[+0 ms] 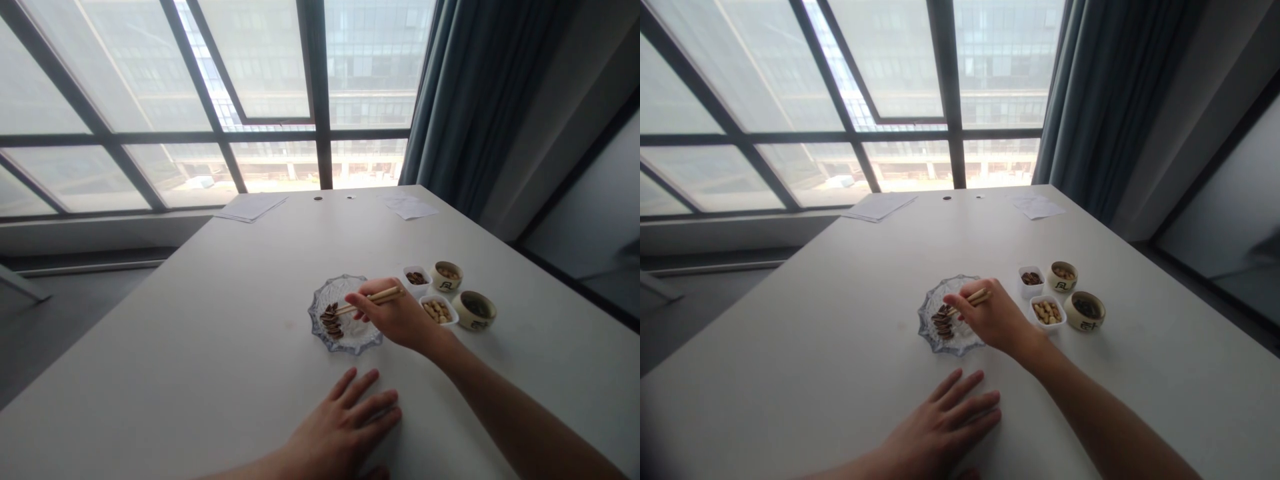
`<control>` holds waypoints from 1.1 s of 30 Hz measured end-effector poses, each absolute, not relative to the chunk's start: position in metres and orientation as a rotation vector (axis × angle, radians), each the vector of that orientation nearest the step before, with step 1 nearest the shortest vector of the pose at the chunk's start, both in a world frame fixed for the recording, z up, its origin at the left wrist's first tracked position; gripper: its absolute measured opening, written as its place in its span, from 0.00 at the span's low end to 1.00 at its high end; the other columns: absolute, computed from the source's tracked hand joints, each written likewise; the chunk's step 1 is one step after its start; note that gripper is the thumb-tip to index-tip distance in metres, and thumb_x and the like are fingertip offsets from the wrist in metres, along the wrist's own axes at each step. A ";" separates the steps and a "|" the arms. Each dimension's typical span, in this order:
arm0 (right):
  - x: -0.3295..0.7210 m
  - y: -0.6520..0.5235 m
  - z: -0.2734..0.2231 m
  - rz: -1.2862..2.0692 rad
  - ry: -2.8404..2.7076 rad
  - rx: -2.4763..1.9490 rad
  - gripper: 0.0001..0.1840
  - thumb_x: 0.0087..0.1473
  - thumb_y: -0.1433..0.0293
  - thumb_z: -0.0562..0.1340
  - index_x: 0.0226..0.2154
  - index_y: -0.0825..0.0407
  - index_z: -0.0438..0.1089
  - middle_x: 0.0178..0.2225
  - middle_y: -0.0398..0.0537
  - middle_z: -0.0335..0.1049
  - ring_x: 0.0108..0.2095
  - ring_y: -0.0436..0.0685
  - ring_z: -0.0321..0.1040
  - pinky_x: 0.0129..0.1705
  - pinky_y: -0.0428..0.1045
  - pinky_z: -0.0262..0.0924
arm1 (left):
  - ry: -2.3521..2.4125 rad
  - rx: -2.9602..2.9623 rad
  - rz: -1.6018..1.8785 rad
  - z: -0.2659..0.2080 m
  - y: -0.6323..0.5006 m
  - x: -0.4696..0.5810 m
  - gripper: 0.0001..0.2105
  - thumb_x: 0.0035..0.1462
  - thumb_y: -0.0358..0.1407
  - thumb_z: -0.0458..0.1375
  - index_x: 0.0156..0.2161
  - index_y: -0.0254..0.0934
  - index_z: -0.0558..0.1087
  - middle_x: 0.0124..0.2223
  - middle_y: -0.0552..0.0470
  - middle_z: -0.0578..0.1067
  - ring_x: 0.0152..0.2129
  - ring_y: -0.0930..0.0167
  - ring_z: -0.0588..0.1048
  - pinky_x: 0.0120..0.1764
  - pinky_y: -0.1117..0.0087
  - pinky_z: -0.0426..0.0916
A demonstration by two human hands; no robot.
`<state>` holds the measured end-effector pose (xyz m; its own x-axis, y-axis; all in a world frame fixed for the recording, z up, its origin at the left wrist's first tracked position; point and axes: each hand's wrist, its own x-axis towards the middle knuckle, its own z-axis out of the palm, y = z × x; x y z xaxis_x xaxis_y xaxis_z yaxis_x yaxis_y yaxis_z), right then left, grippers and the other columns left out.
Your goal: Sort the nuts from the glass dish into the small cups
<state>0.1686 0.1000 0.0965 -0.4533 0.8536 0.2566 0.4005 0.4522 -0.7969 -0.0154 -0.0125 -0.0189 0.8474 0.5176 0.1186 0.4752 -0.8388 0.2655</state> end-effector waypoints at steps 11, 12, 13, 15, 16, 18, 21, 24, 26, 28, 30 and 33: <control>0.202 0.098 0.136 0.751 -1.790 -1.225 0.24 0.62 0.50 0.64 0.28 0.52 0.78 0.25 0.50 0.80 0.28 0.59 0.81 0.29 0.47 0.72 | 0.770 2.778 0.264 -0.015 -0.013 -0.015 0.32 0.67 0.48 0.60 0.71 0.44 0.59 0.71 0.52 0.62 0.70 0.54 0.54 0.71 0.47 0.48; 0.212 0.098 0.143 0.718 -1.736 -1.273 0.24 0.61 0.50 0.64 0.29 0.52 0.79 0.25 0.51 0.81 0.28 0.60 0.81 0.29 0.48 0.74 | 0.770 2.780 0.263 -0.014 -0.013 -0.015 0.32 0.66 0.48 0.60 0.71 0.43 0.59 0.71 0.52 0.63 0.70 0.54 0.54 0.71 0.47 0.48; 0.221 0.099 0.149 0.676 -1.679 -1.325 0.24 0.61 0.49 0.65 0.30 0.53 0.79 0.25 0.51 0.81 0.27 0.60 0.81 0.28 0.48 0.74 | 0.771 2.781 0.264 -0.014 -0.013 -0.015 0.32 0.66 0.47 0.60 0.71 0.43 0.59 0.70 0.51 0.63 0.70 0.54 0.54 0.71 0.47 0.48; 0.240 0.101 0.159 0.578 -1.598 -1.397 0.23 0.61 0.50 0.65 0.31 0.53 0.80 0.25 0.52 0.81 0.26 0.60 0.81 0.25 0.47 0.74 | 0.769 2.782 0.261 -0.013 -0.013 -0.015 0.33 0.66 0.48 0.61 0.71 0.44 0.59 0.70 0.52 0.63 0.70 0.54 0.54 0.71 0.47 0.48; 0.248 0.103 0.162 0.513 -1.566 -1.426 0.22 0.61 0.51 0.65 0.31 0.53 0.80 0.25 0.52 0.81 0.25 0.60 0.81 0.23 0.47 0.73 | 0.768 2.782 0.257 -0.013 -0.013 -0.015 0.33 0.66 0.48 0.60 0.71 0.44 0.59 0.71 0.52 0.63 0.71 0.54 0.54 0.71 0.47 0.48; 0.262 0.107 0.164 0.394 -1.510 -1.482 0.20 0.60 0.53 0.66 0.30 0.53 0.79 0.25 0.52 0.81 0.24 0.59 0.80 0.20 0.46 0.71 | 0.765 2.783 0.258 -0.014 -0.012 -0.015 0.33 0.66 0.48 0.60 0.71 0.44 0.59 0.71 0.52 0.63 0.71 0.54 0.53 0.71 0.48 0.48; 0.274 0.114 0.162 0.364 -1.459 -1.551 0.19 0.59 0.54 0.68 0.28 0.53 0.77 0.26 0.53 0.81 0.24 0.59 0.80 0.19 0.45 0.71 | 0.766 2.796 0.258 -0.014 -0.012 -0.015 0.33 0.65 0.46 0.62 0.71 0.44 0.59 0.70 0.52 0.63 0.70 0.54 0.54 0.71 0.48 0.48; 0.277 0.119 0.158 0.428 -1.481 -1.554 0.20 0.56 0.52 0.70 0.27 0.52 0.76 0.25 0.53 0.81 0.24 0.61 0.81 0.20 0.47 0.72 | 0.761 2.803 0.234 -0.014 -0.011 -0.015 0.34 0.63 0.45 0.63 0.71 0.43 0.59 0.71 0.53 0.62 0.70 0.53 0.54 0.71 0.47 0.49; 0.276 0.120 0.158 0.430 -1.493 -1.545 0.20 0.54 0.51 0.71 0.27 0.51 0.76 0.24 0.52 0.80 0.24 0.61 0.80 0.19 0.47 0.72 | 0.755 2.793 0.216 -0.013 -0.011 -0.015 0.33 0.65 0.46 0.62 0.71 0.44 0.59 0.71 0.53 0.62 0.70 0.53 0.54 0.71 0.47 0.49; 0.275 0.118 0.160 0.411 -1.489 -1.548 0.20 0.55 0.52 0.71 0.26 0.51 0.75 0.24 0.51 0.80 0.23 0.61 0.80 0.19 0.47 0.71 | 0.757 2.775 0.207 -0.012 -0.011 -0.015 0.32 0.66 0.47 0.60 0.71 0.44 0.59 0.72 0.54 0.61 0.71 0.54 0.53 0.71 0.47 0.48; 0.273 0.115 0.163 0.390 -1.491 -1.546 0.20 0.56 0.52 0.70 0.26 0.51 0.75 0.23 0.51 0.79 0.23 0.59 0.80 0.19 0.46 0.70 | 0.764 2.755 0.206 -0.011 -0.012 -0.015 0.31 0.68 0.47 0.58 0.71 0.44 0.58 0.72 0.54 0.59 0.71 0.54 0.52 0.71 0.47 0.46; 0.264 0.110 0.165 0.398 -1.512 -1.486 0.20 0.58 0.52 0.68 0.28 0.52 0.77 0.23 0.50 0.79 0.23 0.58 0.80 0.20 0.45 0.69 | 0.760 2.721 0.202 -0.011 -0.012 -0.015 0.30 0.69 0.49 0.56 0.71 0.44 0.58 0.73 0.55 0.58 0.71 0.54 0.51 0.72 0.46 0.44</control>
